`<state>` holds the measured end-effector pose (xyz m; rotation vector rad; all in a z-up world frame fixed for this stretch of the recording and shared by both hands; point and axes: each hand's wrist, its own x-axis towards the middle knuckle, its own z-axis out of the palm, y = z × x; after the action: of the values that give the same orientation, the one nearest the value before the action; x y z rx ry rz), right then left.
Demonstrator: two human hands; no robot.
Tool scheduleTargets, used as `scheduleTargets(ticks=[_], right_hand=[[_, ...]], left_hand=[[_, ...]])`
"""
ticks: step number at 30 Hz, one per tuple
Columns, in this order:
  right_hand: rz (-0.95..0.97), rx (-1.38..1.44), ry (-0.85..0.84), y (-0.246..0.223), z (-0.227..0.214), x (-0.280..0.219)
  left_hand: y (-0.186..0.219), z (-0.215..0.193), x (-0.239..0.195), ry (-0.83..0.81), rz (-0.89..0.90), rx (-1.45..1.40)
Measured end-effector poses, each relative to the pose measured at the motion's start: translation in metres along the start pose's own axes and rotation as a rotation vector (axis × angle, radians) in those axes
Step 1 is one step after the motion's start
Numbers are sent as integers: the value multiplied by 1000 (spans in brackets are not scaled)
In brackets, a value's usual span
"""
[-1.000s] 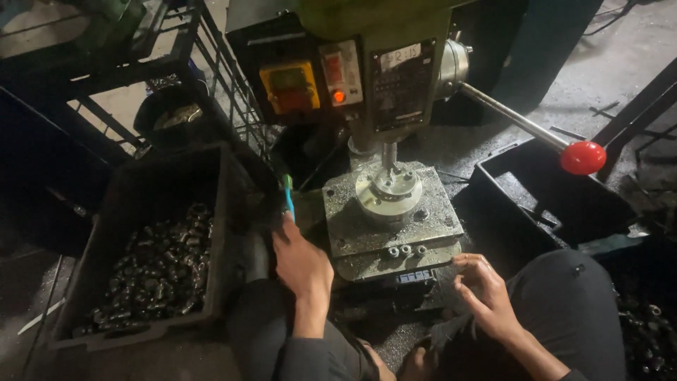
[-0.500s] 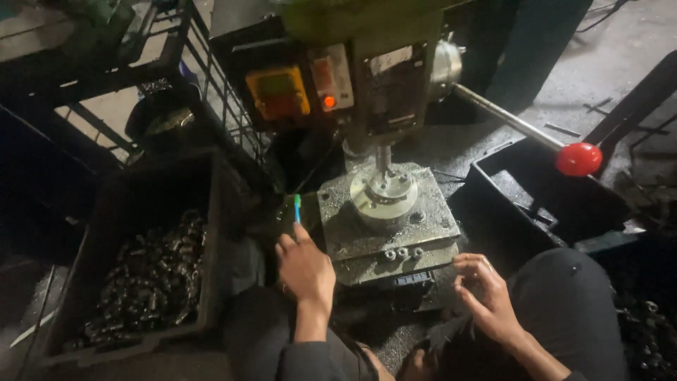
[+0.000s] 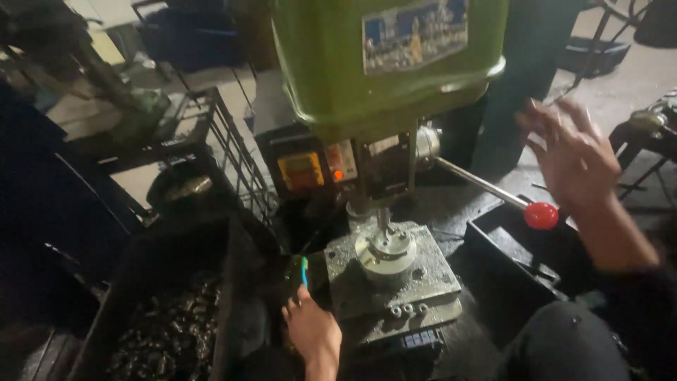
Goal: Operating a manual drill press to process small metal components by loading them into a fixture and pulling the lever.
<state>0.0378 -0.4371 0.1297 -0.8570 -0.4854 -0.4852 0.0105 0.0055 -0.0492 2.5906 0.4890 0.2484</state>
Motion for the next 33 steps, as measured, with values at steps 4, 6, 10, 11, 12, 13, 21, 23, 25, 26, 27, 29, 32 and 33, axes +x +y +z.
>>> scheduleTargets(ticks=[4, 6, 10, 11, 12, 13, 21, 23, 25, 26, 27, 29, 32, 33], right_hand=[[-661, -1205, -424, 9, 18, 127], [-412, -1005, -328, 12, 16, 169], [-279, -770, -355, 25, 34, 205], [-231, -708, -356, 30, 35, 203], [-189, -647, -355, 28, 31, 193], [-147, -587, -352, 25, 28, 183], [77, -152, -323, -39, 96, 85], [120, -48, -309, -40, 137, 47], [31, -303, -212, -39, 162, 12], [-60, -552, -113, -38, 175, -6], [-53, -549, -115, -31, 152, -18], [-204, -286, -390, -19, 105, -42], [-232, -274, -280, -1, 83, -78], [-229, -274, -275, 3, 79, -84]], left_hand=[[-3, 4, -5, 9, 15, -93], [4, 13, -12, 9, 23, -147], [3, 79, -28, -230, -52, -1402], [-4, 100, -36, -293, 70, -1551], [8, 72, -49, -293, 55, -1545], [22, 44, -61, -403, 9, -1495], [54, 48, -66, -528, -79, -1615], [68, -5, -73, -686, -129, -1401], [69, -10, -74, -687, -68, -1341], [69, -13, -74, -682, -4, -1280], [68, -12, -73, -679, -11, -1279], [70, -10, -71, -674, 50, -1262], [80, -29, -71, -700, 38, -1204], [78, -27, -72, -703, 34, -1199]])
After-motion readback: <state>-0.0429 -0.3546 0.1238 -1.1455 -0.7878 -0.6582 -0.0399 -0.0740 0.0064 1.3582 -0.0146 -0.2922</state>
